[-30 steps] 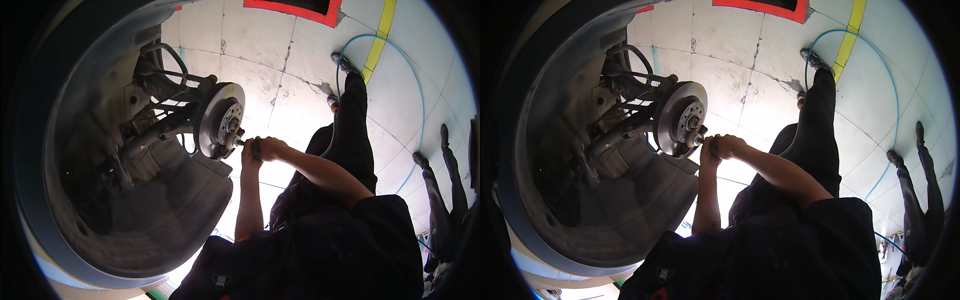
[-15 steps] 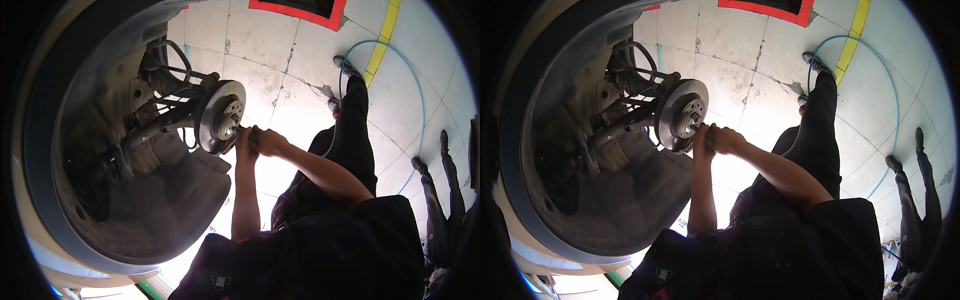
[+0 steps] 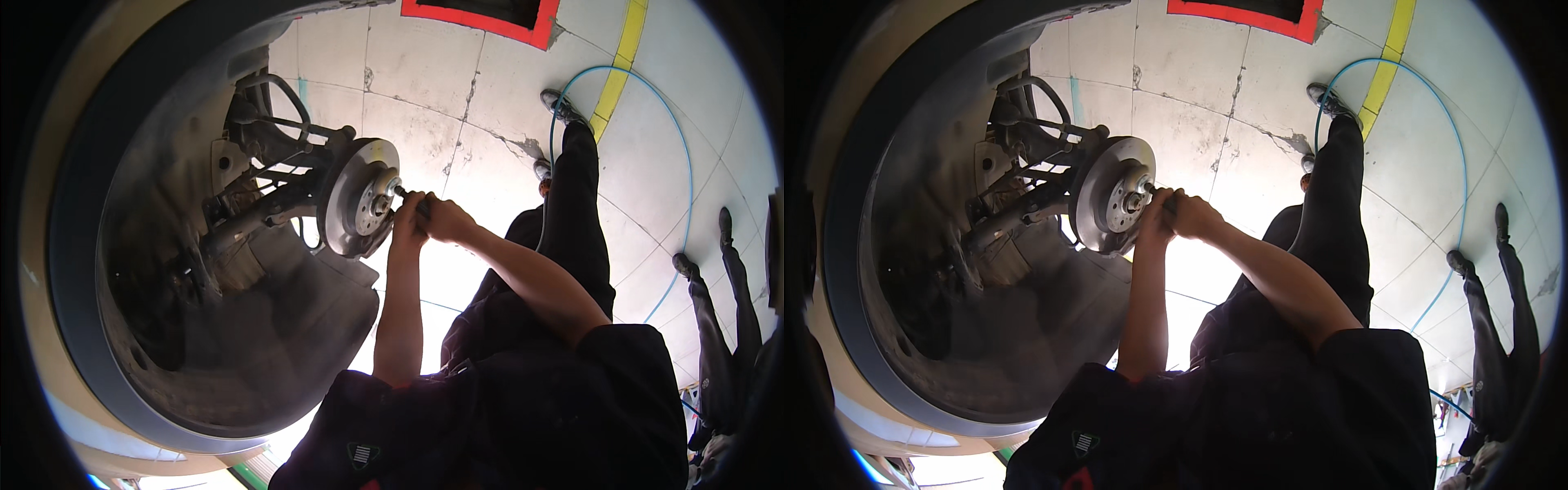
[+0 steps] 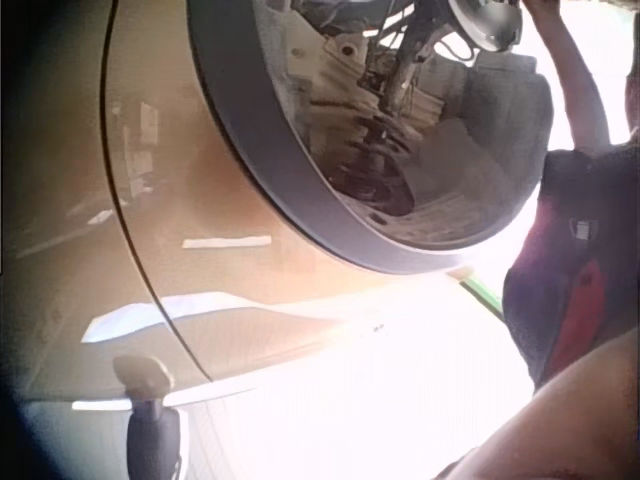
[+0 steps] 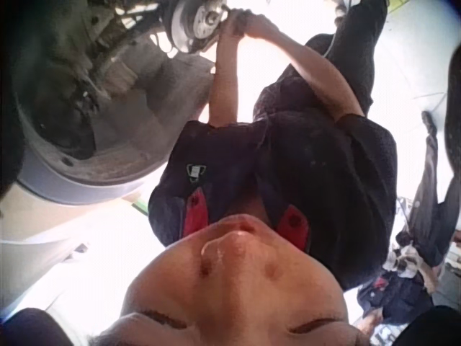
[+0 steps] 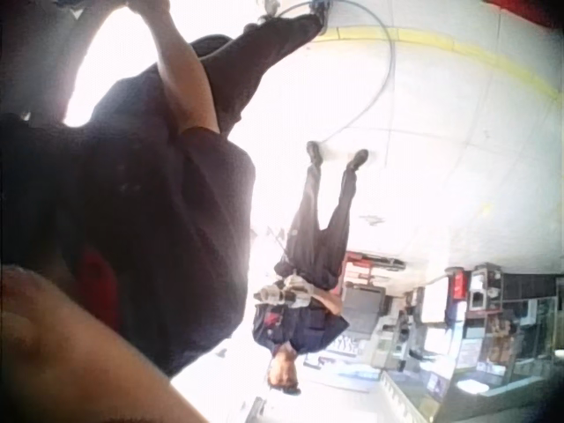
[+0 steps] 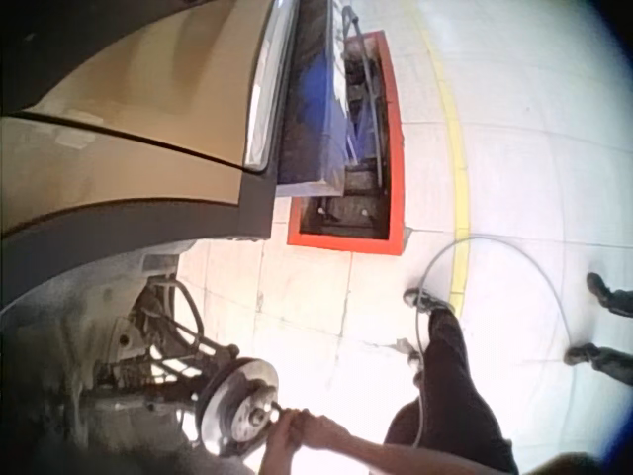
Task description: The person uses a pneumatic impact wrench to tighten lug nuts on a car tire in a garage. They then walk to a tool cart, receive a different impact wrench from a coworker, and proceed to tighten lug nuts on a second tire.
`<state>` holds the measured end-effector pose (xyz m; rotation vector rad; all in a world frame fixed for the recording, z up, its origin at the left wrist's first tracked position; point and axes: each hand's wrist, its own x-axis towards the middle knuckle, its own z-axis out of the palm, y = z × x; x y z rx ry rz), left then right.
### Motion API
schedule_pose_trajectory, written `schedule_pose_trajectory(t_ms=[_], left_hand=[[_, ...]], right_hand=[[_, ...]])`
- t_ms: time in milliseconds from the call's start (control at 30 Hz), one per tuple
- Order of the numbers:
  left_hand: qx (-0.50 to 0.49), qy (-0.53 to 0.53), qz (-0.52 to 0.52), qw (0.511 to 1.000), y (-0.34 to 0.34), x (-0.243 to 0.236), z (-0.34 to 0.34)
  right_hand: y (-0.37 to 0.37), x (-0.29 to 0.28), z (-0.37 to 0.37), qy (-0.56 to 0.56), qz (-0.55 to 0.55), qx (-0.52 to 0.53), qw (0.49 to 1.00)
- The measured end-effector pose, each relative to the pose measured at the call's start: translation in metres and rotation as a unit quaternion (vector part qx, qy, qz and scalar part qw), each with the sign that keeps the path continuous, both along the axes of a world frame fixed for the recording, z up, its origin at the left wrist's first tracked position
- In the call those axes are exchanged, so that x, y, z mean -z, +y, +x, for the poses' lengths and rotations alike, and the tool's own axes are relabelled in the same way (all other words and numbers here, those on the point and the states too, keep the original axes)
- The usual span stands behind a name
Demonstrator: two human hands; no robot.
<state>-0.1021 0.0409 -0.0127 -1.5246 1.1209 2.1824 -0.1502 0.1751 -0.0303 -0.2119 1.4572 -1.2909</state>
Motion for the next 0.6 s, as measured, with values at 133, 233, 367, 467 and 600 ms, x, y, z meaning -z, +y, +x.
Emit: schedule_pose_trajectory(t_ms=[133,233,367,467,600], left_hand=[[-0.012,-0.004,-0.053,0.998,0.001,0.009,0.004],[0.010,-0.030,-0.011,0.999,0.002,0.000,0.003],[-0.021,-0.070,-0.074,0.995,0.004,0.011,0.008],[0.031,-0.032,-0.045,0.998,-0.003,-0.003,0.007],[0.025,-0.032,-0.079,0.996,0.007,-0.016,0.008]], right_hand=[[-0.006,0.010,0.011,0.041,0.009,0.012,0.999],[-0.006,0.005,0.016,0.002,0.017,0.013,1.000],[-0.016,0.013,0.035,0.037,0.036,0.050,0.997],[-0.014,-0.003,0.037,0.011,0.023,0.065,0.998],[-0.013,-0.014,0.039,0.011,0.032,0.067,0.997]])
